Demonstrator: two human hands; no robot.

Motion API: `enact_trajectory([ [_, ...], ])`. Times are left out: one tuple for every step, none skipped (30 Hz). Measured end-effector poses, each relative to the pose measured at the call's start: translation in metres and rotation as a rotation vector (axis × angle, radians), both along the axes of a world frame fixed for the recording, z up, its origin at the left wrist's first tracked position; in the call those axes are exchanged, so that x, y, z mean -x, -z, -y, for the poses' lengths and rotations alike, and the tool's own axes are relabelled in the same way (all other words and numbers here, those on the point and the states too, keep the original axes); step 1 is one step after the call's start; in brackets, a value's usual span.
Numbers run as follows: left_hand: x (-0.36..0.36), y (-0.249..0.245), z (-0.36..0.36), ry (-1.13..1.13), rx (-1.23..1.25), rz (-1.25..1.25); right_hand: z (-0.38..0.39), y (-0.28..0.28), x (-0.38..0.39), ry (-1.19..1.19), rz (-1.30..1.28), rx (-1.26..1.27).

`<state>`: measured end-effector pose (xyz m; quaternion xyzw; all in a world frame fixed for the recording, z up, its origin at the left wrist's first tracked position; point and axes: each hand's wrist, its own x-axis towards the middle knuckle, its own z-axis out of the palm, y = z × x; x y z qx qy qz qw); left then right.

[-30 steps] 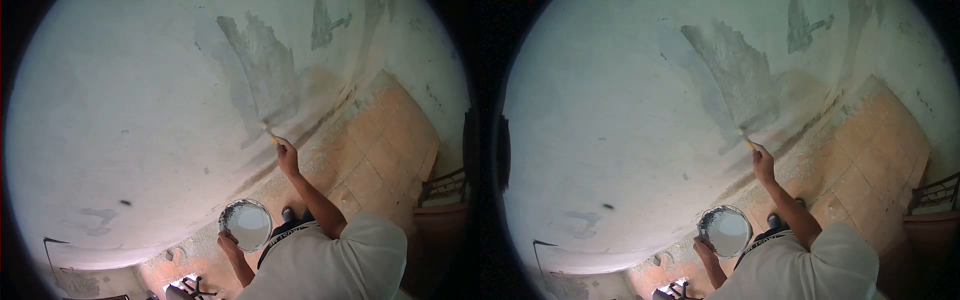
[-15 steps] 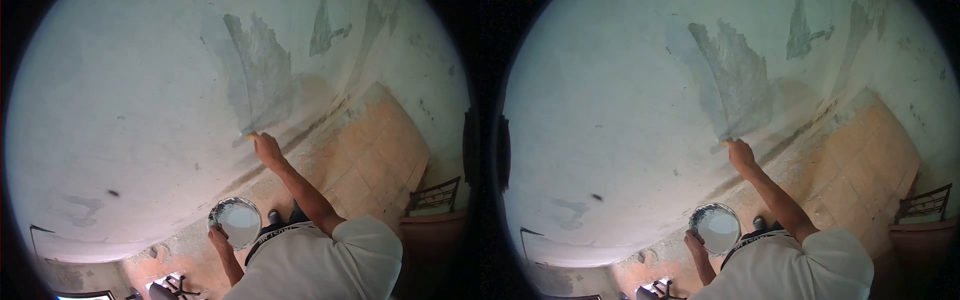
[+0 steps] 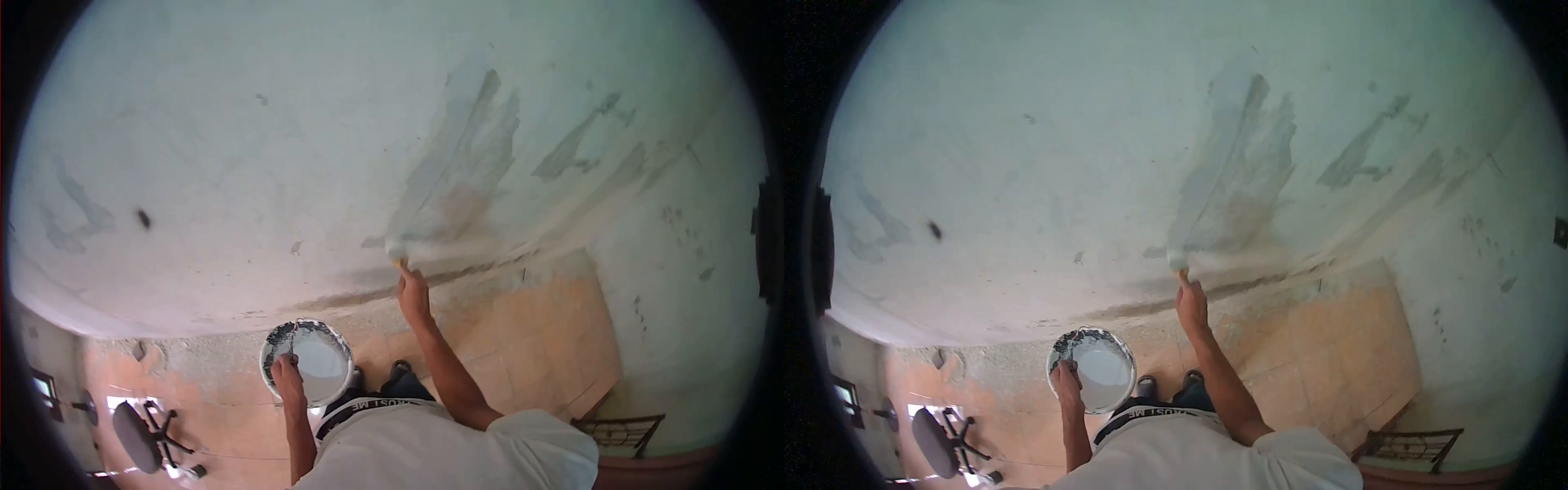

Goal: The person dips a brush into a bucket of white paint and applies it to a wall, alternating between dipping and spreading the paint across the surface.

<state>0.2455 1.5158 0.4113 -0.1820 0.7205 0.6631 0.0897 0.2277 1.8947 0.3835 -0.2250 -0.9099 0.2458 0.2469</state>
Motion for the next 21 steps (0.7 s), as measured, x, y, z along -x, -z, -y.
enact_trajectory([
  [0.002, -0.007, -0.001, -0.012, 0.014, 0.043, 0.002, -0.003, -0.002, -0.031, 0.081, 0.032],
  [0.002, -0.003, -0.001, -0.025, -0.004, 0.045, -0.008, -0.008, 0.005, -0.044, 0.082, 0.014],
  [0.002, -0.001, 0.001, -0.007, 0.028, 0.007, -0.024, -0.017, 0.012, 0.01, 0.043, -0.056],
  [0.0, 0.002, 0.003, 0.015, 0.063, -0.029, -0.039, -0.039, 0.016, 0.068, 0.003, -0.122],
  [-0.001, 0.011, 0.003, 0.0, 0.063, -0.037, -0.05, -0.09, 0.016, 0.058, -0.065, -0.078],
  [-0.003, 0.011, 0.002, 0.008, 0.055, -0.04, -0.057, -0.156, 0.013, 0.055, -0.137, -0.035],
  [-0.003, 0.009, -0.001, -0.021, 0.035, -0.009, -0.065, -0.209, 0.005, 0.073, -0.173, -0.061],
  [-0.002, 0.01, -0.005, -0.046, 0.018, 0.023, -0.07, -0.256, -0.002, 0.093, -0.208, -0.087],
  [-0.001, 0.015, -0.004, -0.033, 0.018, 0.006, -0.069, -0.296, -0.007, 0.089, -0.359, -0.117],
  [-0.001, 0.019, -0.006, -0.016, 0.013, 0.005, -0.068, -0.332, -0.011, 0.085, -0.507, -0.148],
  [-0.001, 0.024, -0.008, -0.029, 0.013, -0.004, -0.065, -0.369, -0.014, 0.099, -0.585, -0.207],
  [0.0, 0.027, -0.009, -0.044, 0.014, -0.012, -0.066, -0.394, -0.013, 0.112, -0.664, -0.266],
  [0.003, 0.029, -0.007, -0.031, 0.022, 0.035, -0.071, -0.403, -0.006, 0.123, -0.663, -0.277],
  [0.004, 0.029, -0.009, -0.019, 0.017, 0.032, -0.074, -0.41, 0.001, 0.098, -0.621, -0.253],
  [0.005, 0.028, -0.009, -0.013, 0.027, 0.014, -0.074, -0.413, 0.006, 0.073, -0.582, -0.228],
  [0.007, 0.027, -0.008, -0.008, 0.033, -0.007, -0.073, -0.398, 0.01, 0.082, -0.589, -0.24],
  [0.008, 0.027, -0.006, 0.0, 0.025, -0.017, -0.075, -0.369, 0.014, 0.077, -0.42, -0.288],
  [0.01, 0.028, -0.003, 0.006, 0.027, -0.015, -0.074, -0.352, 0.014, 0.07, -0.252, -0.331],
  [0.012, 0.03, -0.002, 0.0, 0.024, -0.014, -0.071, -0.357, 0.005, 0.064, -0.269, -0.342],
  [0.011, 0.033, 0.0, -0.007, 0.025, -0.009, -0.07, -0.365, -0.009, 0.027, -0.342, -0.278],
  [0.011, 0.047, 0.002, -0.015, 0.05, -0.007, -0.066, -0.371, -0.022, -0.004, -0.406, -0.205],
])
